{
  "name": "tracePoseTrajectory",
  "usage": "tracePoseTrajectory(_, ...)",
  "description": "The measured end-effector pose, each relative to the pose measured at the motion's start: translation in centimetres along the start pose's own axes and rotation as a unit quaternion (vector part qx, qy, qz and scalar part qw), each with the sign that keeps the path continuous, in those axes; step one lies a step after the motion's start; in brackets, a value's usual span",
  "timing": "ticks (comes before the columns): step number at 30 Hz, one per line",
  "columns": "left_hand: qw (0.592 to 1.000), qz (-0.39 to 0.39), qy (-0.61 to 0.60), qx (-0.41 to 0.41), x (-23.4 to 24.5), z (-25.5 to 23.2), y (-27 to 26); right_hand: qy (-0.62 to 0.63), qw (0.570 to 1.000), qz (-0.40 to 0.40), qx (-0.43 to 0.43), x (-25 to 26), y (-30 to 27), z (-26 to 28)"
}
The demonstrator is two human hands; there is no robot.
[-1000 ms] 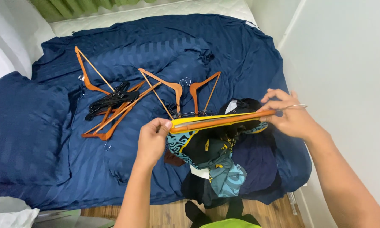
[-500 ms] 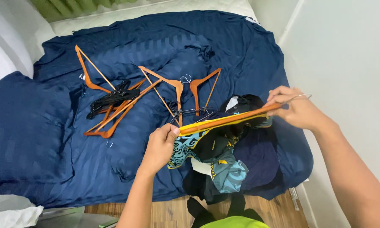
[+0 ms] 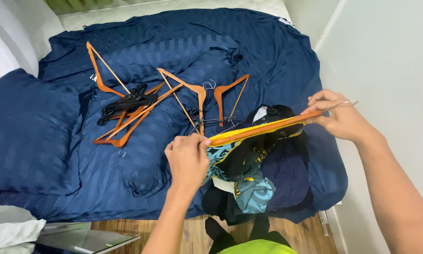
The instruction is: Hanging various t-shirts onto wooden hangers and placing them inside a closet.
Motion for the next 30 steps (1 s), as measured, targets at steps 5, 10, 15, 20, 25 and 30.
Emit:
tracePoseTrajectory(5, 0.999, 0.017, 0.049, 0.012, -0.8, -0.1, -0.1, -0.054, 0.999, -0.004, 0.000, -0.5, -0.2, 1.1)
tracePoseTrajectory(10, 0.995, -0.021, 0.095, -0.031, -0.1, 0.3, 0.4, -0.173, 0.983, -0.011, 0.065, -1.2, -1.3, 4.4)
tracePoseTrajectory(15, 0.998, 0.054, -0.010, 0.030, -1.1, 2.0, 0.9, 0.011, 0.992, -0.067, 0.109, -0.1, -1.8, 5.4)
tracePoseTrajectory(20, 0.996, 0.030, -0.078, 0.028, -1.0, 2.3, 0.8, 0.140, 0.986, -0.067, 0.066, 0.5, -1.2, 6.8)
tracePoseTrajectory(25, 0.996, 0.036, -0.038, 0.066, -1.1, 3.2, 1.0, 0.047, 0.994, -0.026, 0.094, 0.9, -0.7, 8.1)
tracePoseTrajectory(30, 0.994, 0.060, -0.009, 0.094, -1.4, 3.4, 0.5, 0.036, 0.998, 0.007, 0.058, 1.3, 0.1, 8.5)
Point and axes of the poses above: each hand's wrist, its own y-axis towards the middle knuckle, its own x-axis out of the back of the hand, z = x × y, the point moved 6 cm from there along y, towards the middle knuckle, and after that the axes turned 7 degrees about y, right-handed, at the moved point
